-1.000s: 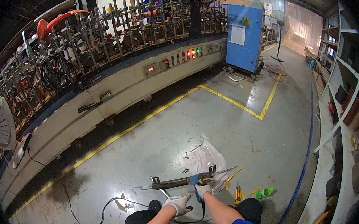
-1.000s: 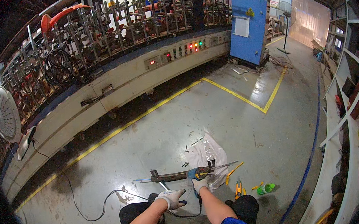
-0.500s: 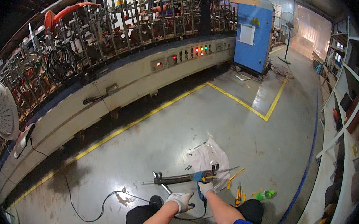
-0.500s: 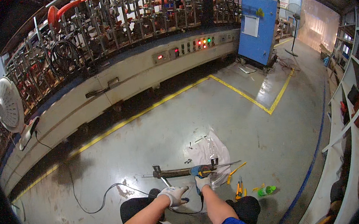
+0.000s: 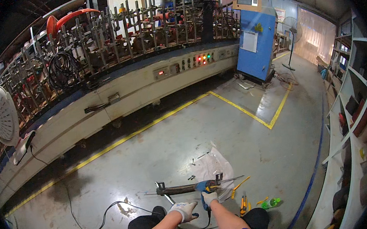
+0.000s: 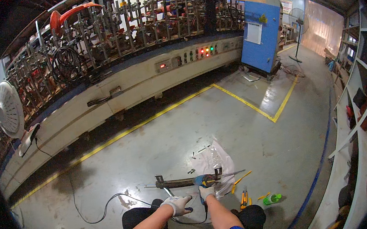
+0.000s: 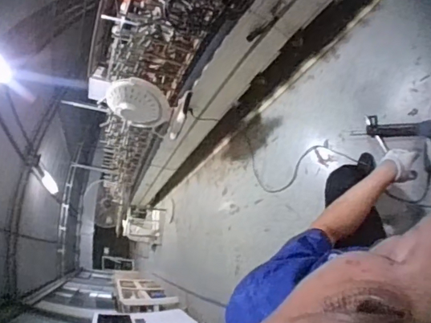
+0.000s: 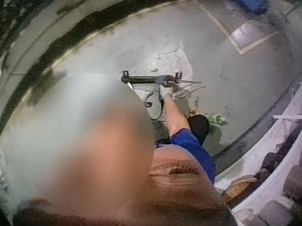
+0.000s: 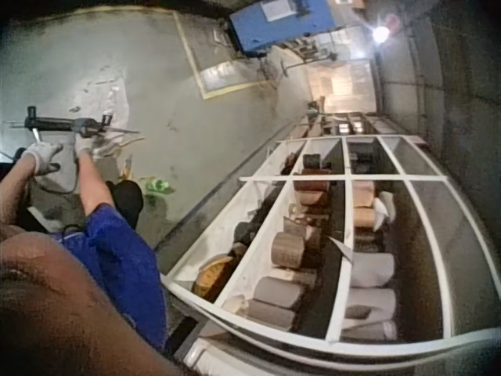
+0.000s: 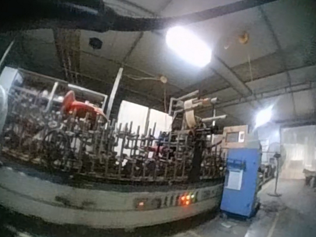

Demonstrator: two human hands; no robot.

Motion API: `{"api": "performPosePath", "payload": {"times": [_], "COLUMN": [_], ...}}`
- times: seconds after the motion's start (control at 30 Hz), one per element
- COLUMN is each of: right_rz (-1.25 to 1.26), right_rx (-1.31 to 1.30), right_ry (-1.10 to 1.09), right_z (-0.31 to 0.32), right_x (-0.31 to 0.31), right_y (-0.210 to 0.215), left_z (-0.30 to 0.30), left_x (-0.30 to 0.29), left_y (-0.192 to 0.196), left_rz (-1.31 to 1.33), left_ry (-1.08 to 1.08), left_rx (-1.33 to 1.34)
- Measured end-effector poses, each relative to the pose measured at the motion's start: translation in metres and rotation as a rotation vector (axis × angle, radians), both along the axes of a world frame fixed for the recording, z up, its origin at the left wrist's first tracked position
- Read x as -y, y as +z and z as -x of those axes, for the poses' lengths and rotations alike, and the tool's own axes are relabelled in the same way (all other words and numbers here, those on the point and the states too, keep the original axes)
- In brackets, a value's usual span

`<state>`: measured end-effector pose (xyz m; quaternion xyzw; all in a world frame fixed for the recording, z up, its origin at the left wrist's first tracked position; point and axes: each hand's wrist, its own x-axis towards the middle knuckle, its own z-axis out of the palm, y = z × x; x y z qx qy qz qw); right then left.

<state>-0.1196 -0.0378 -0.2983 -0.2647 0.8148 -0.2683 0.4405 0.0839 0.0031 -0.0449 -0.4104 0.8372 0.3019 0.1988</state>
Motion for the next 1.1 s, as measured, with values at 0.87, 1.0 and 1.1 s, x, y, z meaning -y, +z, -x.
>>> {"api": "performPosePath", "payload": {"times": [0.87, 1.0, 1.1], "right_rz": [0.017, -0.034, 0.005], "right_rx": [-0.069, -0.068, -0.054], "right_ry": [-0.043, -0.054, -0.058], "right_z": [-0.018, -0.006, -0.006], "right_x": [0.001, 0.002, 0.0], "right_y": [0.005, -0.001, -0.001], "left_z": [-0.002, 0.005, 0.009], "left_x": [0.001, 0.0, 0.0], "left_y": [-0.001, 0.006, 0.008], "left_rz": [-0.024, -0.006, -0.003], "left_ry": [0.019, 0.009, 0.002], "left_rx": [0.072, 0.075, 0.086]}}
